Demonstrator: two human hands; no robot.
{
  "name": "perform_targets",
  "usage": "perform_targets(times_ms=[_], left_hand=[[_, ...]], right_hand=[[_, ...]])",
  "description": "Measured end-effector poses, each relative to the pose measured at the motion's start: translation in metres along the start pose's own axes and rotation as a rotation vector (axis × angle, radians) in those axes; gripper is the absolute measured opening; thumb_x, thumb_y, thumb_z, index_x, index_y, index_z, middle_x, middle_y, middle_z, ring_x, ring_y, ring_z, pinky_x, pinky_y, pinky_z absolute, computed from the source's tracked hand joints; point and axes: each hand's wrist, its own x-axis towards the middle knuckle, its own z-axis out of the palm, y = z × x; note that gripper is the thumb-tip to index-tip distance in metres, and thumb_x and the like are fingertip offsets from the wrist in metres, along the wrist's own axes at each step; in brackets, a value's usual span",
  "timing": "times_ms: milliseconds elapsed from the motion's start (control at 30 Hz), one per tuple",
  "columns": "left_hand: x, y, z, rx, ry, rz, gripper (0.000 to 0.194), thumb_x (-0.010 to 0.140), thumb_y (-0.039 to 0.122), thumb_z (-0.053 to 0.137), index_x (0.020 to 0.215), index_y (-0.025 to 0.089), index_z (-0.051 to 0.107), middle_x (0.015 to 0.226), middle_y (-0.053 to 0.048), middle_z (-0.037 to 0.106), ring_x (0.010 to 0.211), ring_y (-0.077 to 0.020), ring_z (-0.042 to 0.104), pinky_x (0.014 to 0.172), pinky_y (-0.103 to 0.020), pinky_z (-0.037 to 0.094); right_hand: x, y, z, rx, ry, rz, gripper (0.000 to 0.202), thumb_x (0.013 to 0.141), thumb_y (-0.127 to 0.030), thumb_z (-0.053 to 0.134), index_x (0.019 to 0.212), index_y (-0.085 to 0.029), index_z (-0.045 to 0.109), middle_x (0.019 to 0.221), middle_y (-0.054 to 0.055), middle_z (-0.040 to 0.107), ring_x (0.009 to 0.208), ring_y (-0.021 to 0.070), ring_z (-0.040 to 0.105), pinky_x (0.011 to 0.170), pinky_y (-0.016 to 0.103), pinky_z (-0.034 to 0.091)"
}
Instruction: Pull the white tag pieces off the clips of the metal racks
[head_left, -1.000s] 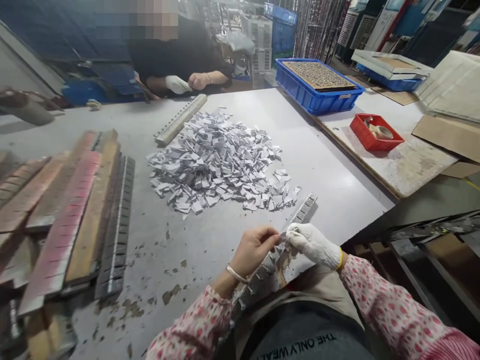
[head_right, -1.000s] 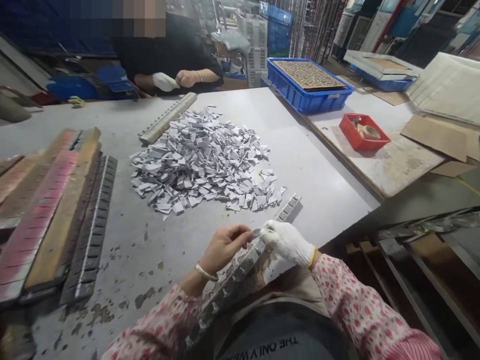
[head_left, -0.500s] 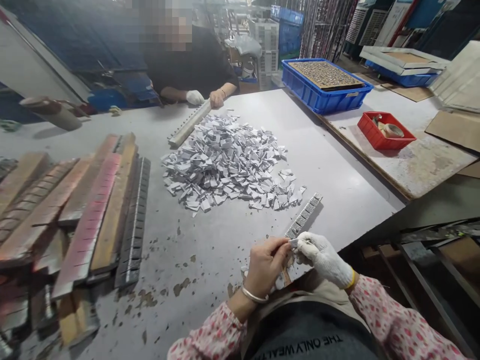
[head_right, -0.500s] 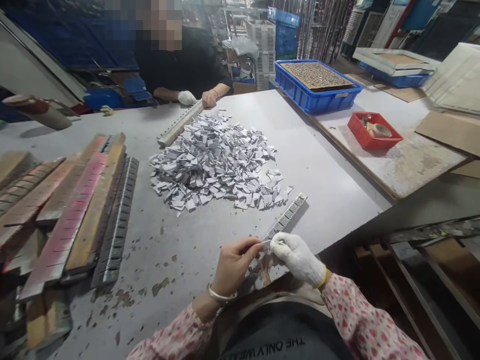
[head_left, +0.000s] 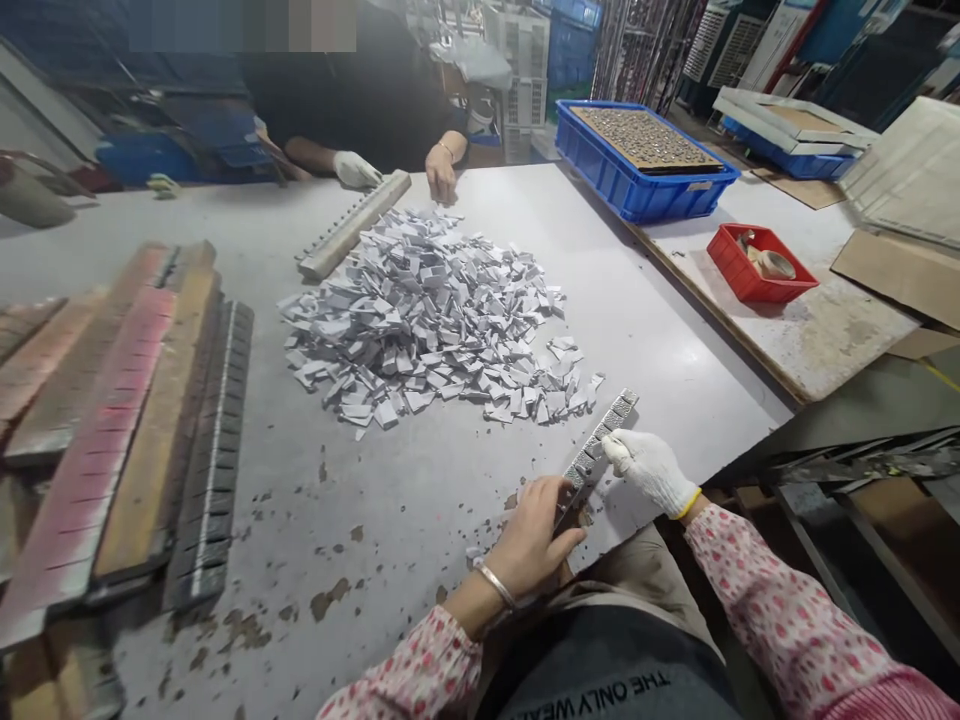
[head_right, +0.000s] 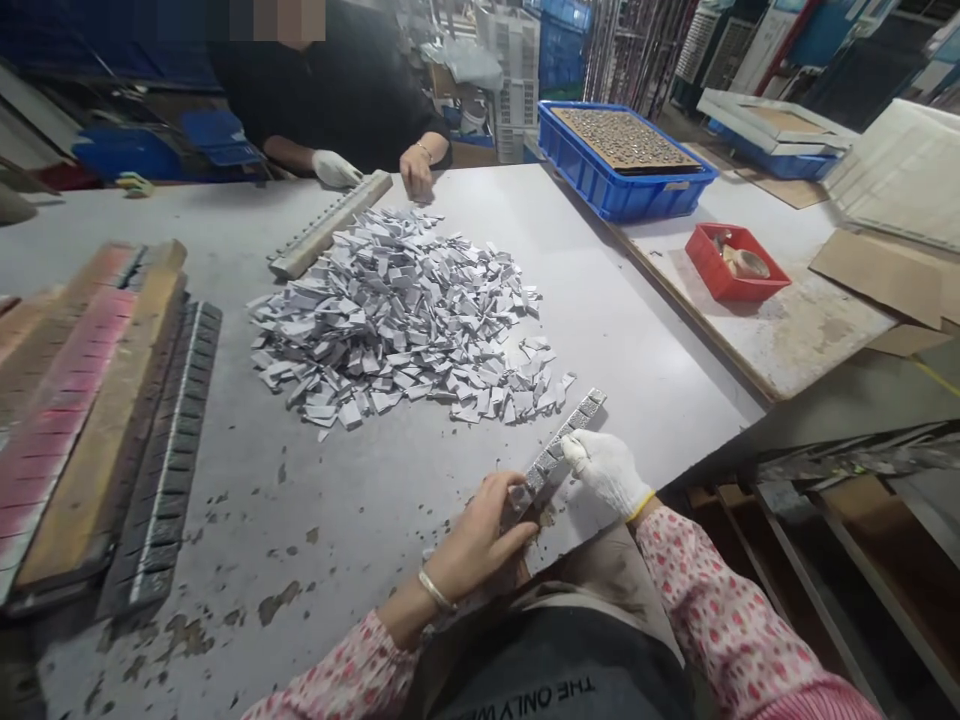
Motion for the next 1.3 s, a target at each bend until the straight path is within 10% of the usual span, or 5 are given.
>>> perform_targets(times_ms=[167,533,833,1100,1300], left_hand=[[-0.002,-0.009,0.005,-0.015,-0.062,0.020,0.040,0.082,0.017,0.058,0.119,0.019,0.046,0.122,-0.012,0.052,0.115,-0.0290,0.047,0.097,-0.047,0.044],[0.013,-0.033,-0.013,-0.124,-0.137,-0.024,0.034,0.086,0.031,0.057,0.118,0.021,0.051,0.106,-0.008,0.061,0.091,-0.0228,0.060,0.079,-0.039,0.052],[0.112,-0.063,-0.050,0.122,0.360,-0.122,0.017,0.077,0.014,0.068,0.092,0.019,0.065,0.095,-0.006,0.062,0.083,-0.0188,0.058,0.071,-0.028,0.046],[0.089,-0.045,-0.060,-0.063,0.524,-0.080,0.031,0.091,0.041,0.051,0.091,0.016,0.068,0.074,-0.003,0.063,0.063,-0.0133,0.053,0.059,-0.024,0.040],[0.035,-0.013,-0.041,-0.638,0.397,0.001,0.032,0.087,0.046,0.059,0.091,0.014,0.065,0.063,0.002,0.054,0.055,-0.0094,0.044,0.053,-0.021,0.038]], right_hand=[[0.009,-0.002,0.008,-0.518,-0.090,-0.076,0.038,0.101,-0.037,0.031,0.084,-0.019,0.060,0.083,0.005,0.068,0.078,0.0168,0.062,0.064,0.025,0.033],[0.035,-0.042,0.000,-0.712,-0.439,0.024,0.029,0.092,-0.024,0.044,0.087,-0.015,0.071,0.085,0.015,0.071,0.084,0.0317,0.068,0.068,0.037,0.047],[0.023,-0.031,0.004,-0.669,-0.261,-0.039,0.039,0.099,-0.037,0.037,0.082,-0.018,0.065,0.078,0.009,0.070,0.074,0.0244,0.068,0.059,0.027,0.041],[0.007,-0.024,-0.008,-0.053,0.014,-0.042,0.039,0.099,-0.043,0.033,0.087,-0.020,0.062,0.072,0.002,0.063,0.064,0.0172,0.060,0.059,0.026,0.040],[-0.002,-0.073,-0.007,0.524,-0.162,-0.189,0.027,0.095,-0.036,0.041,0.081,-0.019,0.056,0.063,-0.002,0.061,0.055,0.0125,0.056,0.056,0.023,0.042]])
